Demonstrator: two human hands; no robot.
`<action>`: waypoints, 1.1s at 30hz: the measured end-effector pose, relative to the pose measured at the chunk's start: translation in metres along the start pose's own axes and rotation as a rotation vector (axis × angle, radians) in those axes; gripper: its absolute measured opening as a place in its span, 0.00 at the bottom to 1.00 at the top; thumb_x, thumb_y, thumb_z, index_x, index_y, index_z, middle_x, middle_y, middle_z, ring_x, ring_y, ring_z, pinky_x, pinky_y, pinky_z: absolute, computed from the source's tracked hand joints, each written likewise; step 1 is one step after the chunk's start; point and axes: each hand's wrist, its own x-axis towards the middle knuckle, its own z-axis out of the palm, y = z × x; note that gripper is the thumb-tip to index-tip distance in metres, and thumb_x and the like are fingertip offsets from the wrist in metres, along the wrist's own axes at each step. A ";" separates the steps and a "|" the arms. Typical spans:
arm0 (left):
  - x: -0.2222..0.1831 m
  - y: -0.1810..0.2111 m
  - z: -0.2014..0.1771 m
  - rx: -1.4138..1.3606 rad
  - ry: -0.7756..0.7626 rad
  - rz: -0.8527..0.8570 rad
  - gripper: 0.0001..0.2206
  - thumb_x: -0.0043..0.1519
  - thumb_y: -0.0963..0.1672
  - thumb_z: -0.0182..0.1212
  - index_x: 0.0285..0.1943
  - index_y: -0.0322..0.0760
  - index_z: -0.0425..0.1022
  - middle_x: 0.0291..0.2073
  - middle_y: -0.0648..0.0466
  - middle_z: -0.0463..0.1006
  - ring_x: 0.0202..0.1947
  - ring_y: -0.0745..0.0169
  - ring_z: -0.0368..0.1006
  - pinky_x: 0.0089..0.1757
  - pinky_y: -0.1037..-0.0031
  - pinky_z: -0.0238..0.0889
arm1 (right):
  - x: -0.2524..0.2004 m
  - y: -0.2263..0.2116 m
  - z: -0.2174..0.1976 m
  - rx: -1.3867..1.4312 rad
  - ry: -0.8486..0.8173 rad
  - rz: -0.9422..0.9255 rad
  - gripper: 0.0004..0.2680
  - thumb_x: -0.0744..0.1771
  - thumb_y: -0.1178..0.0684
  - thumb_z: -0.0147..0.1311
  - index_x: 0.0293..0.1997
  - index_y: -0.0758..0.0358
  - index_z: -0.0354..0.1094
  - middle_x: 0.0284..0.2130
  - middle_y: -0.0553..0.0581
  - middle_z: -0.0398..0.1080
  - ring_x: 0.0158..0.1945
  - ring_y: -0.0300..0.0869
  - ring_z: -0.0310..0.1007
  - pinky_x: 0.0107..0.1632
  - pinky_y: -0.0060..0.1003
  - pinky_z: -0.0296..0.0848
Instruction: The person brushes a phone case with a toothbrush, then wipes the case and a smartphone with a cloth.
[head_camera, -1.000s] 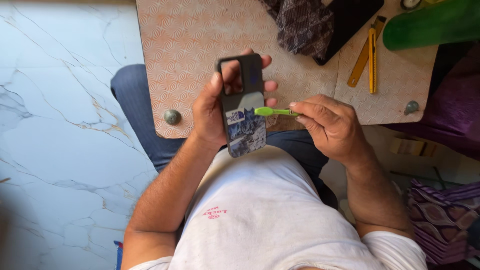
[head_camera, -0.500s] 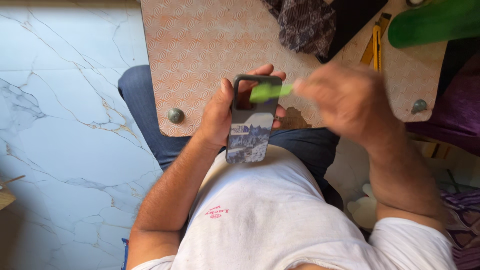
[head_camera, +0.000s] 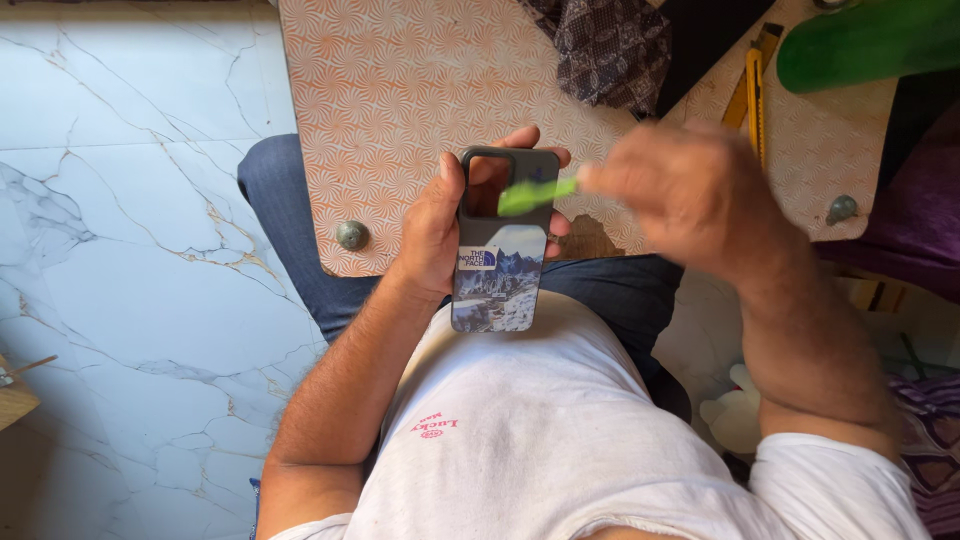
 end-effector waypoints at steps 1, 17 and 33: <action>-0.001 -0.001 0.000 0.027 0.003 -0.013 0.43 0.67 0.62 0.46 0.82 0.31 0.47 0.70 0.34 0.63 0.54 0.39 0.75 0.53 0.48 0.74 | 0.001 0.000 -0.001 0.011 -0.001 0.037 0.13 0.68 0.70 0.55 0.51 0.57 0.79 0.34 0.54 0.76 0.30 0.39 0.72 0.28 0.32 0.71; -0.002 0.004 0.003 0.137 -0.075 -0.064 0.33 0.66 0.49 0.61 0.77 0.27 0.58 0.68 0.34 0.67 0.54 0.45 0.76 0.53 0.55 0.75 | 0.008 0.000 -0.014 0.069 0.078 0.020 0.07 0.69 0.68 0.59 0.50 0.63 0.75 0.35 0.56 0.74 0.34 0.40 0.75 0.34 0.31 0.74; 0.005 0.004 0.001 -0.091 0.059 0.180 0.36 0.70 0.57 0.52 0.81 0.33 0.53 0.76 0.42 0.60 0.64 0.49 0.71 0.60 0.54 0.68 | -0.028 -0.012 0.030 -0.195 0.050 0.328 0.06 0.65 0.59 0.63 0.44 0.62 0.75 0.38 0.56 0.75 0.43 0.50 0.74 0.45 0.48 0.70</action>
